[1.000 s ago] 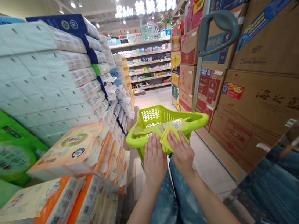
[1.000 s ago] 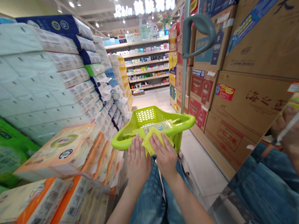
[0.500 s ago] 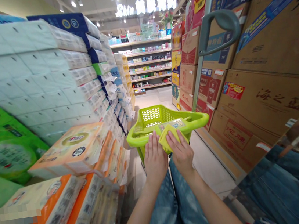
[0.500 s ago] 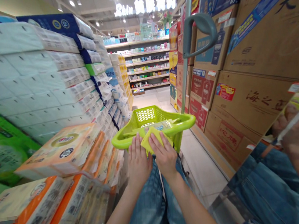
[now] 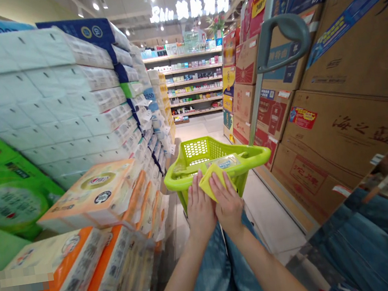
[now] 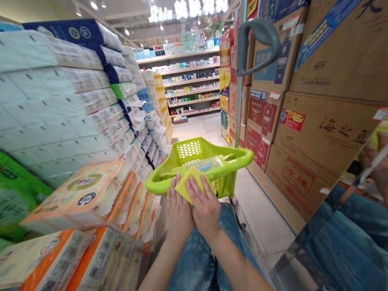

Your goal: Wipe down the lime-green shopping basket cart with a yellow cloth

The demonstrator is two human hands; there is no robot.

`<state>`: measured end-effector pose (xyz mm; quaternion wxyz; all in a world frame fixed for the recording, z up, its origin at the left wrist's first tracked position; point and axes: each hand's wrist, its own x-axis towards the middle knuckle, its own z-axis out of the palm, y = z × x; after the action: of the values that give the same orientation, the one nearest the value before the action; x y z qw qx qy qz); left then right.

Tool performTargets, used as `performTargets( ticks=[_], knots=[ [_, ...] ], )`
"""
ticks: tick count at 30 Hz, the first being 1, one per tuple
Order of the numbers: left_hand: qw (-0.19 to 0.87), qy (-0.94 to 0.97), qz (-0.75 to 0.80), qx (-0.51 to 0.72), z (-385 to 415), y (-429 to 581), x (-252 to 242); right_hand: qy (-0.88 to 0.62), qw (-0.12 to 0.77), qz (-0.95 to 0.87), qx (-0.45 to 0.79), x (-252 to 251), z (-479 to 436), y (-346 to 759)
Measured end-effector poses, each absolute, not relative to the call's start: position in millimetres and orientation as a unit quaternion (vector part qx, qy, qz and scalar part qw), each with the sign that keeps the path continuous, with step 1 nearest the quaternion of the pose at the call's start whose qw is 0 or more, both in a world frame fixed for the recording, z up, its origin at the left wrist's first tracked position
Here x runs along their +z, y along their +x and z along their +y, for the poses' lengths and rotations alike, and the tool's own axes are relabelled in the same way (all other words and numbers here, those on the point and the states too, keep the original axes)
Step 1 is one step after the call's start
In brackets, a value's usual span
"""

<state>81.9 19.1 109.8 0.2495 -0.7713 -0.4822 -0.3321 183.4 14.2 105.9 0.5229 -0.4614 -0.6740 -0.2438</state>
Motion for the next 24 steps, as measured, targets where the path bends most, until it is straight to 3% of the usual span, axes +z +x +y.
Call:
performTargets(
  ticks=[4,9,18,24],
  knots=[
    [0.242,-0.766,-0.495,-0.332,19,81,112,-0.471,0.529,-0.652,-0.270,102,22,225],
    [0.238,-0.764,-0.500,-0.331,18,87,115,-0.552,0.613,-0.520,-0.223,103,30,265],
    [0.250,-0.767,-0.489,-0.333,20,83,109,-0.453,0.529,-0.670,-0.257,100,19,195],
    [0.242,-0.766,-0.495,-0.329,20,83,112,-0.529,0.591,-0.555,-0.251,97,31,262]
  ],
)
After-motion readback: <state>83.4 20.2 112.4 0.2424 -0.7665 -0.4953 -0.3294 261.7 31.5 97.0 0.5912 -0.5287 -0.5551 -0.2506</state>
